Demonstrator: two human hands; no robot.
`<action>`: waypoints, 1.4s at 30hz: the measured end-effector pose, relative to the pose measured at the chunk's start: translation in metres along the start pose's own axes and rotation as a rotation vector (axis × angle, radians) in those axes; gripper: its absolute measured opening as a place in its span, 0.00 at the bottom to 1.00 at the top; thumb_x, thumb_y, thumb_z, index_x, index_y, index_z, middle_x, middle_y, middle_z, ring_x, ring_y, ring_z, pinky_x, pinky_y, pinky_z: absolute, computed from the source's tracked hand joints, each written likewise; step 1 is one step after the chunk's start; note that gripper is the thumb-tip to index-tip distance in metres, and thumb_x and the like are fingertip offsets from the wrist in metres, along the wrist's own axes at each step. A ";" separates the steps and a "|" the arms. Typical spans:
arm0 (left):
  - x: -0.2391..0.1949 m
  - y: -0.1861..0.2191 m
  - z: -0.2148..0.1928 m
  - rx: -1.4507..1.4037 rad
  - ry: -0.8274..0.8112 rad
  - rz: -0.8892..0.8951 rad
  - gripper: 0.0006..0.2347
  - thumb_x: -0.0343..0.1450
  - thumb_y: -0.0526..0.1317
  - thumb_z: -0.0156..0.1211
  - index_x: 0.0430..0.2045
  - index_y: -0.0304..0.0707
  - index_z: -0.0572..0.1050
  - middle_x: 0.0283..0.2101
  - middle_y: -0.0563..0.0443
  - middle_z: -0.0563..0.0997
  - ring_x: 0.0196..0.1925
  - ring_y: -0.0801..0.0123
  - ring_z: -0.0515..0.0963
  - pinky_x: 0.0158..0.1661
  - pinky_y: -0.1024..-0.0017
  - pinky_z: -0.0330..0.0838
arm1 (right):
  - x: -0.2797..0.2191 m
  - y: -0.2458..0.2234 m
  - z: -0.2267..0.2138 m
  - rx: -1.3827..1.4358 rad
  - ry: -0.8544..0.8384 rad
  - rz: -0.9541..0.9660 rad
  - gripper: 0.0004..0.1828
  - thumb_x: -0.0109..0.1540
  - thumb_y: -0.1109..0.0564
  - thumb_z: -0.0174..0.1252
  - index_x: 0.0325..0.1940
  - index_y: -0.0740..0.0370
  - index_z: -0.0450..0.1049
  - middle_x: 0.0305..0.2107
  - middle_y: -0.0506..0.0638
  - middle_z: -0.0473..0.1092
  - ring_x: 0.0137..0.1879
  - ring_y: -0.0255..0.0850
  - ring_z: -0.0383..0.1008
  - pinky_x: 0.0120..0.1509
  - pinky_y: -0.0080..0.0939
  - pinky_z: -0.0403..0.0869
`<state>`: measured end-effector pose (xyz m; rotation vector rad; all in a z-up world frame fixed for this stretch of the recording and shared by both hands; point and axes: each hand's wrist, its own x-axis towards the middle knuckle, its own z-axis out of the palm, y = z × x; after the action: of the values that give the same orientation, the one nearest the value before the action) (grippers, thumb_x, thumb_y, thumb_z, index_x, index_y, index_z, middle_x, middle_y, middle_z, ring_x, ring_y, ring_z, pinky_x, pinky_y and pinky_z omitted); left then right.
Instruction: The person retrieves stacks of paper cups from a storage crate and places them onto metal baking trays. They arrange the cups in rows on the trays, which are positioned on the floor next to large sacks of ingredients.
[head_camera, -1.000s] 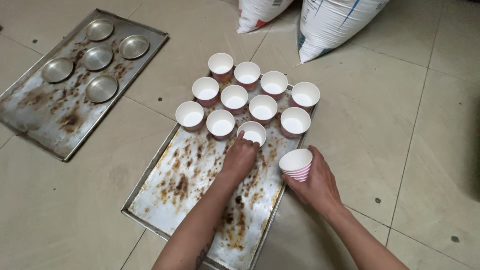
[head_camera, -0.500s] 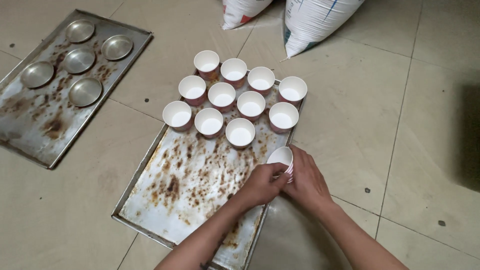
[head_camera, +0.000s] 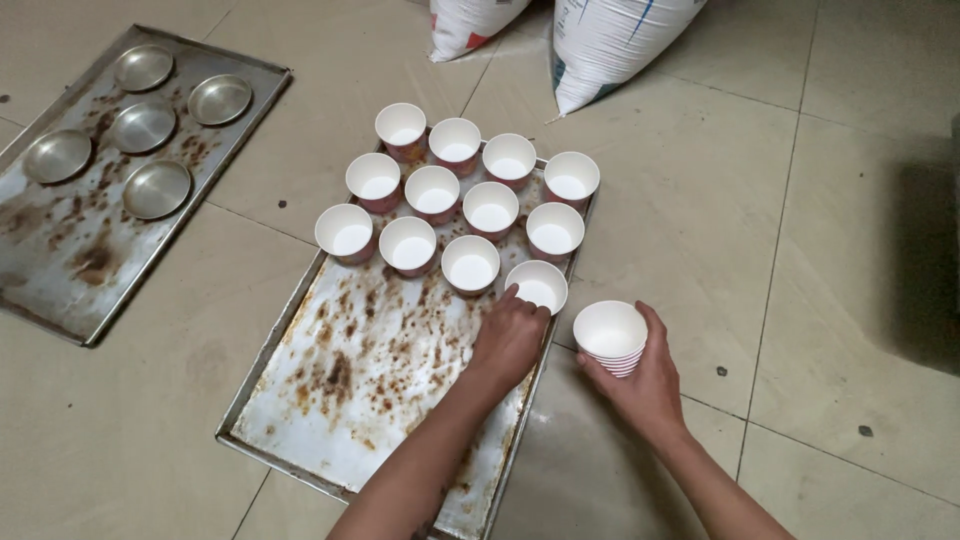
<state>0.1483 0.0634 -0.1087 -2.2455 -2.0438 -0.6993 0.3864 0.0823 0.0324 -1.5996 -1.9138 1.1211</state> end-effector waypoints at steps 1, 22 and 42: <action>0.001 -0.001 0.008 0.024 0.007 0.016 0.05 0.78 0.35 0.68 0.38 0.37 0.90 0.36 0.39 0.93 0.49 0.46 0.97 0.83 0.48 0.74 | -0.005 -0.005 -0.001 0.054 0.011 0.034 0.75 0.58 0.39 0.88 0.97 0.60 0.49 0.85 0.76 0.62 0.91 0.79 0.61 0.96 0.84 0.62; -0.071 0.004 -0.172 -0.676 -0.266 -0.554 0.13 0.86 0.52 0.66 0.58 0.53 0.92 0.46 0.43 0.97 0.61 0.40 0.94 0.69 0.42 0.84 | 0.019 -0.069 0.088 -0.454 -0.303 -0.525 0.60 0.63 0.31 0.74 0.95 0.48 0.59 0.68 0.58 0.76 0.72 0.67 0.82 0.77 0.70 0.81; -0.145 -0.238 -0.120 0.368 -0.025 -0.546 0.07 0.81 0.37 0.65 0.42 0.41 0.91 0.35 0.42 0.94 0.47 0.47 0.97 0.83 0.49 0.73 | 0.012 -0.153 0.102 -0.256 -0.534 -0.187 0.71 0.57 0.21 0.82 0.96 0.47 0.59 0.83 0.62 0.71 0.89 0.66 0.72 0.93 0.68 0.71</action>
<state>-0.1207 -0.0774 -0.1158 -1.5198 -2.5646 -0.2659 0.2125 0.0577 0.0894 -1.2828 -2.5797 1.3638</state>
